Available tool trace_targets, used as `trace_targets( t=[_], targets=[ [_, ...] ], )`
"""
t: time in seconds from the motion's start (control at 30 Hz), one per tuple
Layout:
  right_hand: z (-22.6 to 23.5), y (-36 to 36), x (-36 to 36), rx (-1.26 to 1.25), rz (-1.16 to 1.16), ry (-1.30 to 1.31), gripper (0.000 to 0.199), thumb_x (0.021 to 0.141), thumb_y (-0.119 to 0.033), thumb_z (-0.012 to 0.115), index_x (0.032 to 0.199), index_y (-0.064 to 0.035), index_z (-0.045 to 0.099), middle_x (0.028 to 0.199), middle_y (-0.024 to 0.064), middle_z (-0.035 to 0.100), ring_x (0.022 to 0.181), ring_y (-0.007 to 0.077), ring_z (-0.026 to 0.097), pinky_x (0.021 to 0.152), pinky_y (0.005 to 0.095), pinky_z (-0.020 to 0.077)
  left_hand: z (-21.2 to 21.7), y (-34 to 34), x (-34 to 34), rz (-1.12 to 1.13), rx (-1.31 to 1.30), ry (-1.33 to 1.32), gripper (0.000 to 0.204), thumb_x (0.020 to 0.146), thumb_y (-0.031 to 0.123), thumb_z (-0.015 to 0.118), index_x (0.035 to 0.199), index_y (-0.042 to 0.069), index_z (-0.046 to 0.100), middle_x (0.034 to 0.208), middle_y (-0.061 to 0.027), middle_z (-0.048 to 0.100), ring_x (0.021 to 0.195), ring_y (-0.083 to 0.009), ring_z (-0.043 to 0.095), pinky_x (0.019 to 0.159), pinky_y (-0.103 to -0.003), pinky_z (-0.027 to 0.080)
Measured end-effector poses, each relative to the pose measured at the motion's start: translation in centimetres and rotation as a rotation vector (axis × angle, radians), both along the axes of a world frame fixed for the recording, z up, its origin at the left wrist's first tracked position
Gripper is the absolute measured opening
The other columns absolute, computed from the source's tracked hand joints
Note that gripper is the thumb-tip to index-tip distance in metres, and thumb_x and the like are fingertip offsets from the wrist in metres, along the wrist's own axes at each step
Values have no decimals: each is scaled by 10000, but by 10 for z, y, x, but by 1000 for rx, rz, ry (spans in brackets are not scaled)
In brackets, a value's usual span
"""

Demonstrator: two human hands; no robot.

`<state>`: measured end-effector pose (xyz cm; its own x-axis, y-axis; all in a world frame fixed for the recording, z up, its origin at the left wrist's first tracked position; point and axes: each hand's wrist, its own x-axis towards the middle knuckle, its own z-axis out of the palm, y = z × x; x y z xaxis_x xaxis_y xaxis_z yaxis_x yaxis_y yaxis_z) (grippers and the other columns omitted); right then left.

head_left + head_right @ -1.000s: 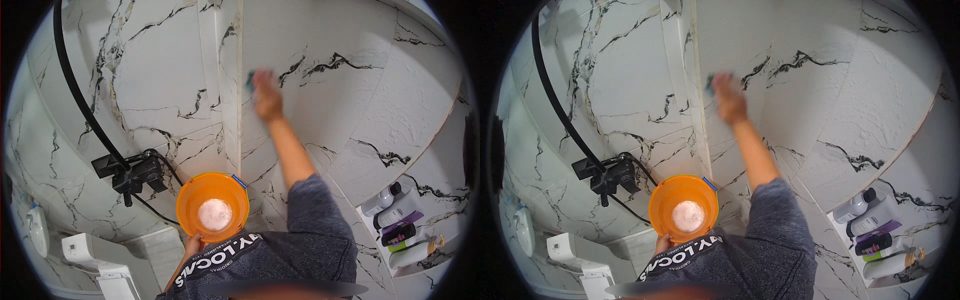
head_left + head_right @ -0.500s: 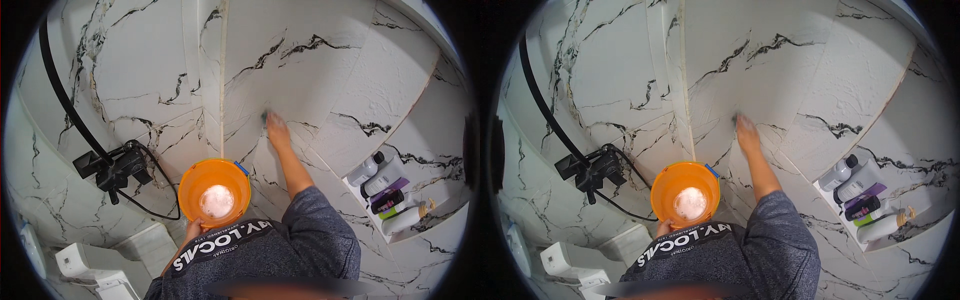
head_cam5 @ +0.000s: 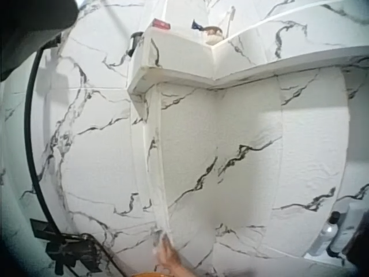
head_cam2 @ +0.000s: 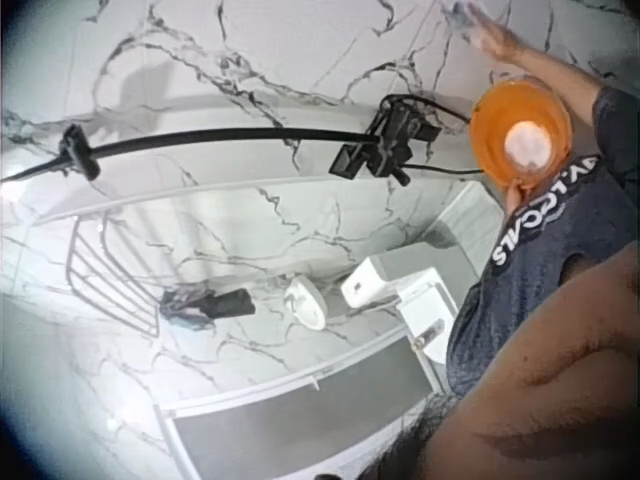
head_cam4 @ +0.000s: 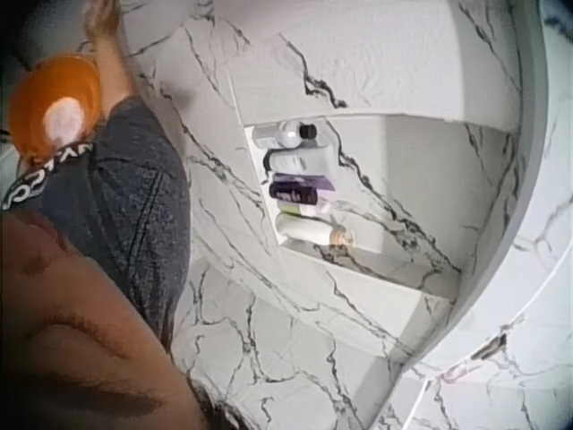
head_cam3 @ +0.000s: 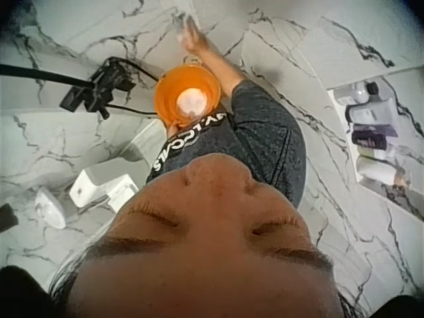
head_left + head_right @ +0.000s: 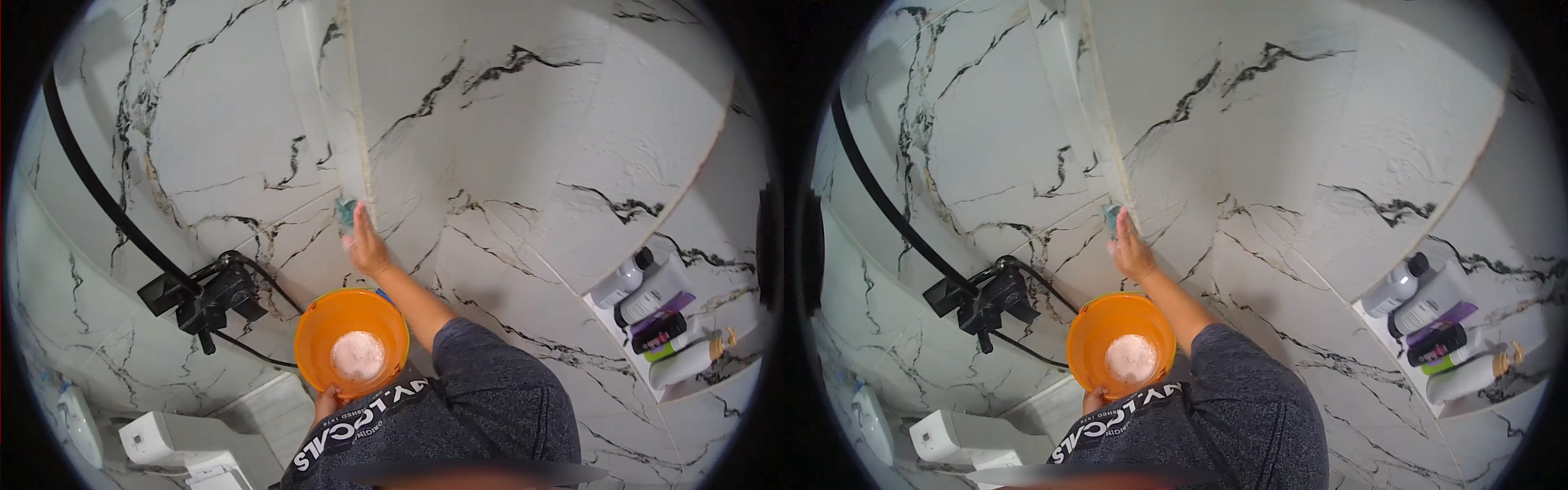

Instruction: Cleaning the tiled bathroom/shower wall using a sponge and soapy water from a bucket.

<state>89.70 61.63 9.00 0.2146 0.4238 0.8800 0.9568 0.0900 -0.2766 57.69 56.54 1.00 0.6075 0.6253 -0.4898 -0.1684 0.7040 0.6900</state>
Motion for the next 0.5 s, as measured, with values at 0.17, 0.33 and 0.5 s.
trace_targets(
  t=[0.17, 0.33, 0.5],
  targets=[
    [15, 5, 9, -205, -265, -224, 532, 776, -123, 497, 1253, 31, 320, 1295, 196, 337, 1129, 325, 420, 883, 362, 402, -9, 7, -11, 25, -14, -78, 448, 712, -21, 443, 1152, 50, 393, 1077, -99, 508, 905, -271, 567, 702, -410, 524],
    [30, 13, 18, -612, -667, -553, 388, 754, -84, 441, 1120, 38, 483, 1253, 162, 410, 1087, 233, 446, 889, 356, 371, -19, 18, -6, 60, -53, -46, 395, 726, -29, 434, 1114, 35, 407, 1033, -101, 526, 849, -267, 590, 690, -399, 535],
    [63, -35, 23, -386, -300, -561, 346, 754, -117, 444, 1054, 31, 534, 1208, 156, 454, 1117, 252, 415, 943, 406, 304, -6, 11, -2, 118, -104, -81, 370, 735, -37, 418, 1100, 23, 411, 1008, -116, 534, 845, -271, 592, 689, -396, 539]
  ],
)
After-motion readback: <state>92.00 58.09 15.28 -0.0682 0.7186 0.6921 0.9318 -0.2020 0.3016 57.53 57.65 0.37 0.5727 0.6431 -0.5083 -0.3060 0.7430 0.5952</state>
